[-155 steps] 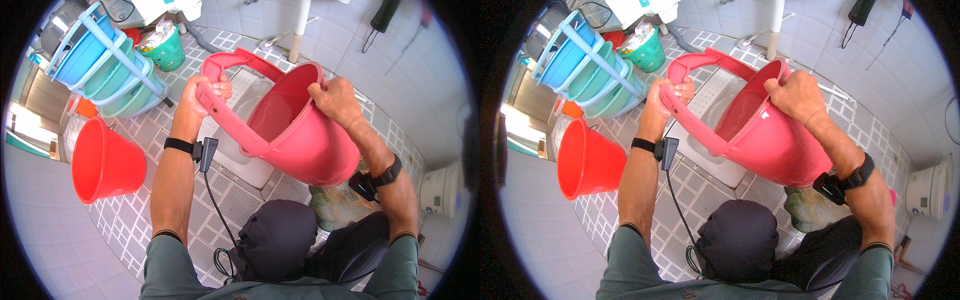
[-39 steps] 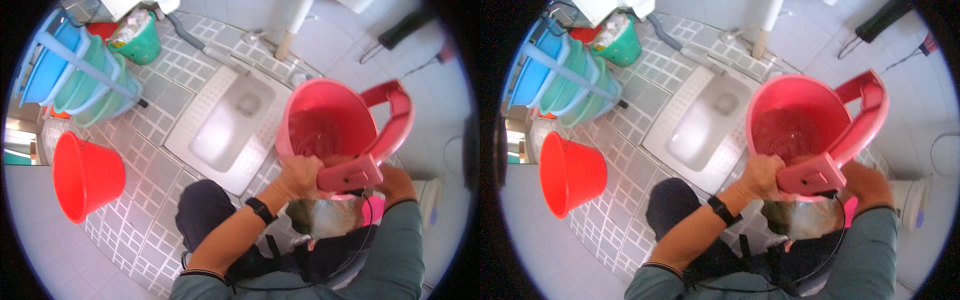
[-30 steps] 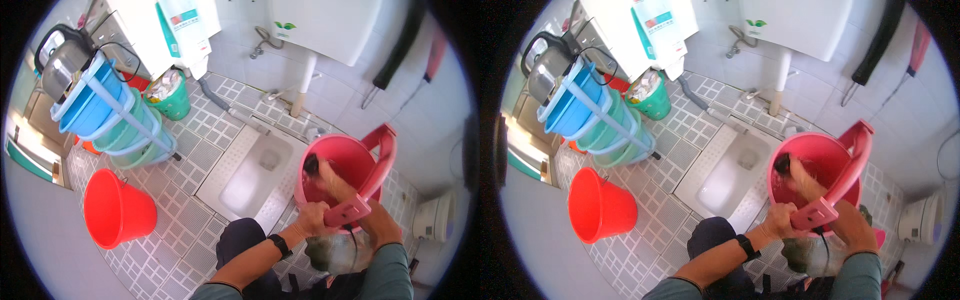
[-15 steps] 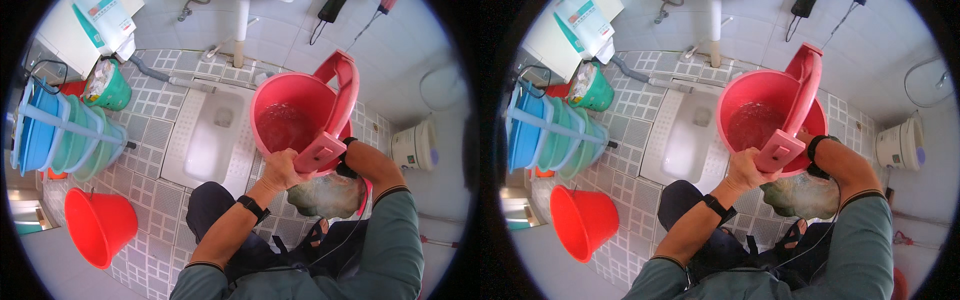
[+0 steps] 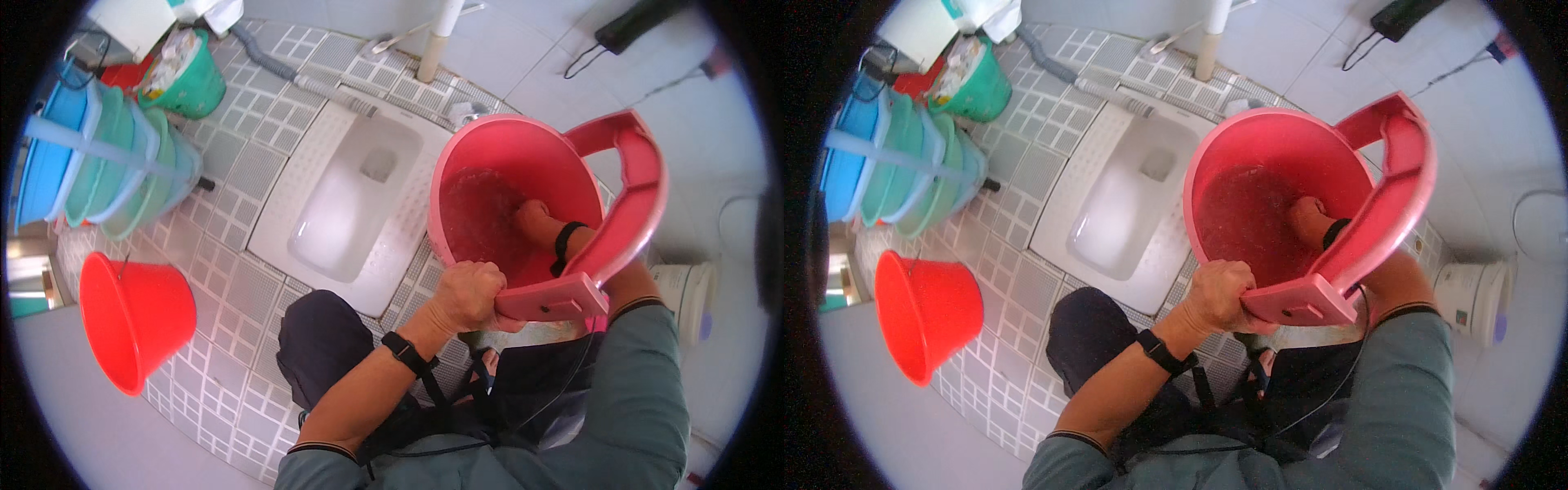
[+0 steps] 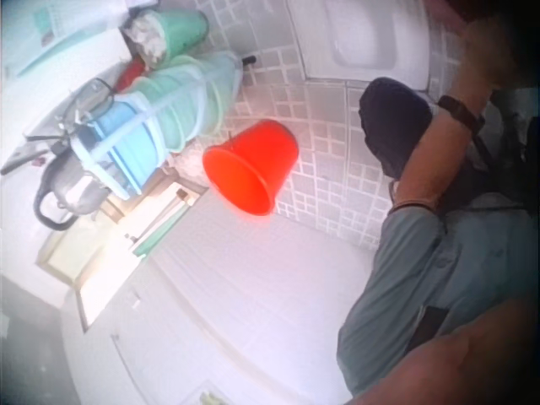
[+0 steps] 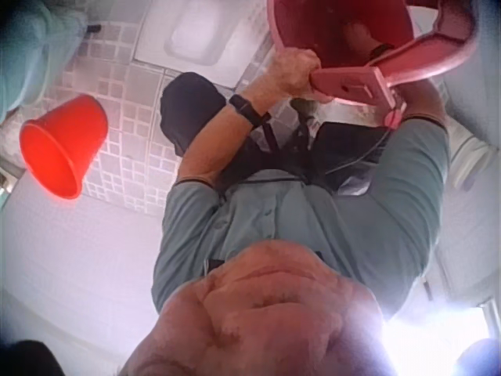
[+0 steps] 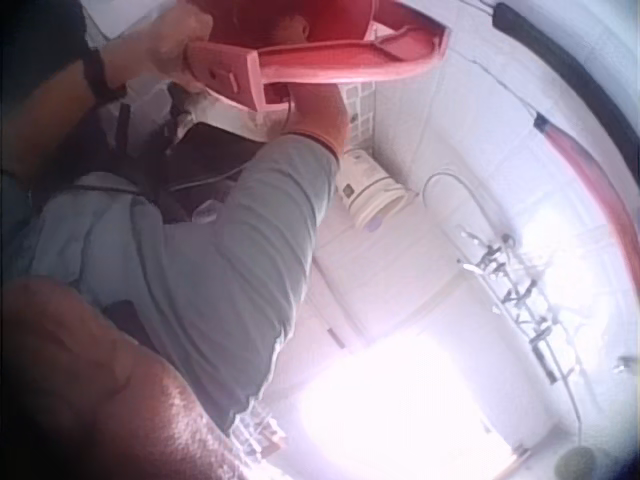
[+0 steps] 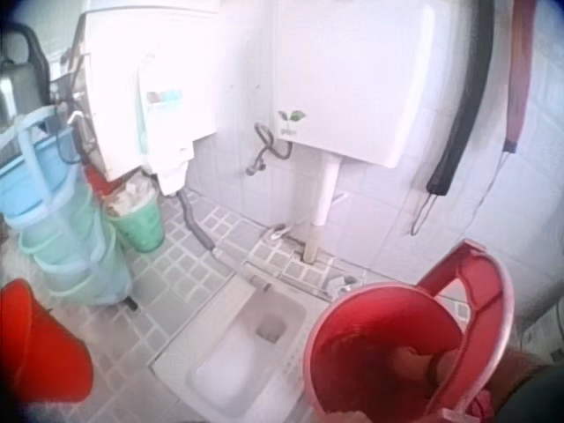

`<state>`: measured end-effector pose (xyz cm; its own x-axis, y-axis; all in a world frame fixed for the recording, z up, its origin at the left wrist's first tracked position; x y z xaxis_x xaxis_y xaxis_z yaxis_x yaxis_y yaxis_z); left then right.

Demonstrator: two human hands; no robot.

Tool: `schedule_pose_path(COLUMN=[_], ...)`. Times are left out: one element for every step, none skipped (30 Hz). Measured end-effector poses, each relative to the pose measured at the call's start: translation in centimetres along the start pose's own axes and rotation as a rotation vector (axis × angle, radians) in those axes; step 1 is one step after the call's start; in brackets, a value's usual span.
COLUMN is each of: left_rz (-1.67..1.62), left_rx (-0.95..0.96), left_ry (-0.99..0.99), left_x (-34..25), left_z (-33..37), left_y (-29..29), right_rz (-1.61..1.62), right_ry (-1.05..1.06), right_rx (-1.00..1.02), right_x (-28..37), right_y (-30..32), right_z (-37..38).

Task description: The person sits on the floor and repeatedly scrubs a live fish with a brush inside a pink bucket of water. They use a pink scoop to pour water over the fish and rinse the bucket, then drain the water into a floor drain.

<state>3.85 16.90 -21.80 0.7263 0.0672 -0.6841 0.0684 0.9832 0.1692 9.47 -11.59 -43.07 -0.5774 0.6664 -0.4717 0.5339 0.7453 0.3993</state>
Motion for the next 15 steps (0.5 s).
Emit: schedule_pose_path(left_rz=[0.013, 0.007, -0.009, -0.001, 0.006, 0.008, 0.008, -0.002, 0.006, 0.009, 0.005, 0.003, -0.018, -0.028, 0.021], left_rx=[-0.008, -0.041, -0.075, -0.080, -0.031, 0.020, 0.017, -0.008, -0.027, -0.032, -0.039, -0.044, -0.051, -0.081, -0.084], left_ry=[0.014, -0.009, -0.045, -0.043, -0.036, -0.030, -0.031, -0.034, -0.034, -0.040, -0.043, -0.048, -0.052, -0.069, -0.074], left_x=[-0.1, -0.3, -0.3, -0.2, -0.2, -0.3, -0.2, -0.1, 0.0, 0.0, 0.0, -0.1, -0.3, -0.6, -0.2], left_z=[0.0, 0.1, 0.4, 0.5, 0.4, 0.2, 0.1, -0.1, -0.3, -0.1, -0.2, -0.3, -0.1, 0.1, -0.4], left_y=[0.0, 0.2, 0.2, 0.4, 0.6, 0.6, 0.3, 0.1, 0.3, 0.2, 0.1, 0.2, -0.4, -0.9, 0.0], right_rz=[0.039, 0.098, 0.168, 0.246, 0.349, 0.483, 0.662, 0.899, 1.234, 1.626, 2.033, 2.293, 2.500, 2.627, 2.733], right_ry=[0.040, 0.062, 0.070, 0.076, 0.080, 0.080, 0.074, 0.063, 0.053, 0.009, -0.027, -0.044, -0.084, -0.126, -0.072], right_rx=[0.010, 0.000, -0.018, -0.051, -0.090, -0.127, -0.162, -0.187, -0.195, -0.173, -0.110, -0.088, -0.087, -0.115, -0.125], right_x=[0.6, 1.4, 1.6, 2.2, 2.9, 3.4, 3.7, 4.2, 5.3, 5.8, 6.8, 7.3, 7.2, 6.7, 8.2], right_y=[-0.3, -0.5, -0.3, 0.7, 1.9, 3.4, 4.8, 5.9, 7.6, 8.8, 10.4, 11.8, 12.1, 12.2, 14.1], right_z=[-0.2, -0.3, -0.8, -1.1, -1.1, -1.6, -2.0, -2.1, -1.7, -1.2, -0.3, 1.1, 1.9, 2.9, 5.1])
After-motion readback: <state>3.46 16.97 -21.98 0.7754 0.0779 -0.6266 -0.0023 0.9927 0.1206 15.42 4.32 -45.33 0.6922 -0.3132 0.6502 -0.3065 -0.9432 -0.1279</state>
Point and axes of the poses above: each hand's wrist, its own z-axis towards the middle knuckle, its own y-axis out of the back of the hand, x = y × z, the point moved 4 cm from there along z, towards the middle knuckle, and after that the axes turned 15 degrees about -x, right-handed, at the moved point
